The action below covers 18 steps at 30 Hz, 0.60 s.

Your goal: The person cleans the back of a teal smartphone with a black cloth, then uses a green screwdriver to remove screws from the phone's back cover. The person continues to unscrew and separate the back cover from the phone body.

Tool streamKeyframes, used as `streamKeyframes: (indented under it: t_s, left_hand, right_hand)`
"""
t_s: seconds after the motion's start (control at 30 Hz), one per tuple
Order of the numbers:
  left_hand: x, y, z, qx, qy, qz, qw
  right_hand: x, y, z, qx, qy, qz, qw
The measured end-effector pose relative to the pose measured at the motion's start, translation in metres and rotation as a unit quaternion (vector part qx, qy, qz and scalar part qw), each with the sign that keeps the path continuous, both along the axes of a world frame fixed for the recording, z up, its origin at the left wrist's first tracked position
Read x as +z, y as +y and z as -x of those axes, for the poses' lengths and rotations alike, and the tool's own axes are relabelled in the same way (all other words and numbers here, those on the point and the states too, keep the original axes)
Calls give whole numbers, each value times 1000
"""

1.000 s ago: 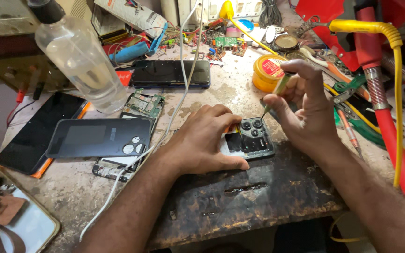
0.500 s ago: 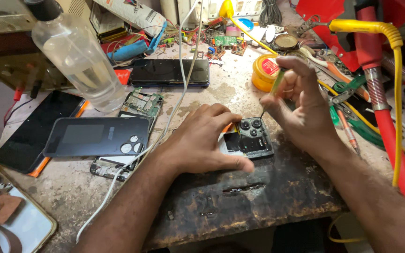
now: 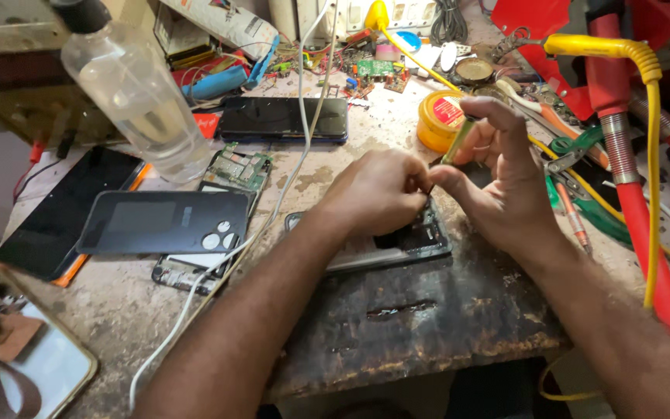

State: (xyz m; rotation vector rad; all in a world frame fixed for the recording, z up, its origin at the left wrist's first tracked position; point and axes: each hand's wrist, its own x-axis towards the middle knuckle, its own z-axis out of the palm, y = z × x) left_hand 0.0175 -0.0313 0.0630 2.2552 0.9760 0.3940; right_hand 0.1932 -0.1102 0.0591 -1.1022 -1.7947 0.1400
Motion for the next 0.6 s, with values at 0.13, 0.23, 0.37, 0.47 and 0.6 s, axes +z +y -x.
streamKeyframes:
  t_s: [0.13, 0.23, 0.37, 0.47, 0.6]
  left_hand:
    - [-8, -2, 6, -12, -98, 64, 993]
    - [-16, -1, 7, -16, -118, 45, 992]
    - [-26, 3, 7, -16, -149, 50, 987]
    - [-32, 10, 7, -24, -184, 92, 978]
    - [-37, 19, 12, -101, -239, 122, 958]
  right_hand:
    - [-2, -4, 1, 59, 87, 66, 992]
    - [0, -7, 3, 30, 83, 87, 992]
    - [4, -5, 7, 21, 112, 87, 990]
    - [6, -4, 6, 54, 52, 30, 997]
    - [2, -4, 4, 37, 80, 57, 994]
